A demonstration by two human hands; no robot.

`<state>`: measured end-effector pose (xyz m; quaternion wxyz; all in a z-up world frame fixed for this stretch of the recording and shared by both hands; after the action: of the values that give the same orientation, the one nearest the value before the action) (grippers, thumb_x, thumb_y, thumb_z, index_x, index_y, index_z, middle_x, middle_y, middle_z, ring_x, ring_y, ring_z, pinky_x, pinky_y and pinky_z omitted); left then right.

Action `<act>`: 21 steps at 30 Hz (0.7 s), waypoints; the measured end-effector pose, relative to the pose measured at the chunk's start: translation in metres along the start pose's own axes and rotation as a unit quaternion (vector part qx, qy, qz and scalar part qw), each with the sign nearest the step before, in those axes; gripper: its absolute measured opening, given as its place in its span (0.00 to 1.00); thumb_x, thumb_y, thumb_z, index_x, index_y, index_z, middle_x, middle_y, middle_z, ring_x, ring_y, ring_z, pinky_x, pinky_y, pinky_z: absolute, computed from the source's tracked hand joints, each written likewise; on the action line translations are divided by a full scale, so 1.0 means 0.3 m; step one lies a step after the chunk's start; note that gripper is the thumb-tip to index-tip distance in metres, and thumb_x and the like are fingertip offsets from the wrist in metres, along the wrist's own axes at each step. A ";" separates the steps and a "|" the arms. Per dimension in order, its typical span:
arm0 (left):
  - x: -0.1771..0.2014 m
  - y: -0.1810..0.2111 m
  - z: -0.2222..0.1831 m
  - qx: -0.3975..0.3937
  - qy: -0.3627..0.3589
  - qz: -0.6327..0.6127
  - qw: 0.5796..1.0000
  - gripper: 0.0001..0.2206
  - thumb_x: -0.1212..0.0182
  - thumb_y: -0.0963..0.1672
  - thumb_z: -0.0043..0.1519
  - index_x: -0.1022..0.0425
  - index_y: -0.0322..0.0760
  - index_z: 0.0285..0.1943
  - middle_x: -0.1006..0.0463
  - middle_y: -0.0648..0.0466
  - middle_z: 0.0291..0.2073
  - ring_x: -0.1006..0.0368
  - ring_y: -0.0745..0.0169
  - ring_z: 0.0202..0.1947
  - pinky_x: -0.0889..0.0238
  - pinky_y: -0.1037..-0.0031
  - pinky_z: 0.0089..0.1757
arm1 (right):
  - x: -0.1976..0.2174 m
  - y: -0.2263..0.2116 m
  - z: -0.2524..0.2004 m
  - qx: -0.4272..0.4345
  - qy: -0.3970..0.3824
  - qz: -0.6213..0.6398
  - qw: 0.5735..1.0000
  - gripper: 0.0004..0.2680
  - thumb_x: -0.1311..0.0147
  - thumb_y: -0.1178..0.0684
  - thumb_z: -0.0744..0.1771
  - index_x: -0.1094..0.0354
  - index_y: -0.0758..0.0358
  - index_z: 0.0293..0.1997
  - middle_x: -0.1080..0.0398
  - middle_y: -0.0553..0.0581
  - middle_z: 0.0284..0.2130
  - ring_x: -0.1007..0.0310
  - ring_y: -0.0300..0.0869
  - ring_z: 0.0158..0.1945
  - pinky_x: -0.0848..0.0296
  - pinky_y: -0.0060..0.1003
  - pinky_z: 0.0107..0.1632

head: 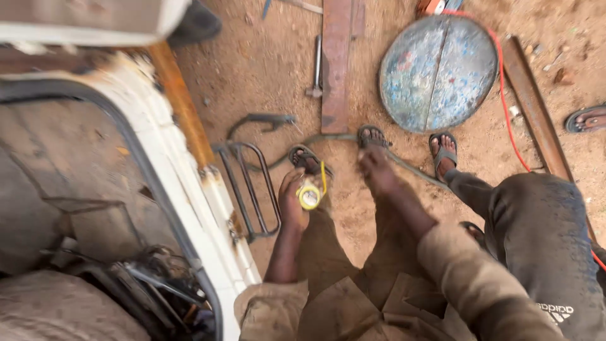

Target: Grinding, measuring, and preparing metal parts to repair a vehicle door hinge area.

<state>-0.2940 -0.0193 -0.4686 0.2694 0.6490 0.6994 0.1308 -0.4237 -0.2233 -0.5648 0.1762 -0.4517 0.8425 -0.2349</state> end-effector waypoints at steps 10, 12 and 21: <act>0.124 -0.788 0.643 -0.042 -0.140 0.525 0.838 0.18 0.42 0.47 0.65 0.18 0.28 0.56 0.13 0.42 0.47 0.16 0.51 0.48 0.26 0.64 0.53 | 0.433 0.301 0.892 0.016 -0.007 -0.341 0.940 0.18 0.44 0.41 0.67 0.24 0.68 0.51 0.22 0.67 0.45 0.22 0.54 0.47 0.26 0.47 0.53; 0.200 -0.821 0.854 0.003 -0.047 0.539 0.841 0.21 0.41 0.49 0.64 0.25 0.29 0.61 0.18 0.41 0.53 0.21 0.48 0.53 0.30 0.63 0.55 | 0.387 0.401 1.108 0.056 -0.055 -0.382 0.921 0.18 0.43 0.41 0.66 0.26 0.66 0.53 0.24 0.68 0.47 0.24 0.55 0.49 0.27 0.48 0.54; 0.401 -0.861 1.454 -0.077 0.145 0.546 0.822 0.25 0.44 0.53 0.69 0.33 0.30 0.66 0.24 0.38 0.49 0.24 0.38 0.45 0.31 0.53 0.42 | 0.019 0.720 1.490 0.076 -0.124 -0.135 0.980 0.13 0.44 0.46 0.68 0.30 0.63 0.51 0.26 0.60 0.38 0.25 0.47 0.39 0.24 0.44 0.46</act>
<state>-0.2734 -0.0063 -0.9891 0.0986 0.8754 0.2494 0.4021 -0.3455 -0.2299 -1.0549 0.2795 -0.5724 0.7250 -0.2619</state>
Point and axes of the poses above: each hand's wrist, its own z-axis towards the middle knuckle, its own x-axis out of the back of the hand, y = z × x, the point moved 9 cm from there along z, towards the middle knuckle
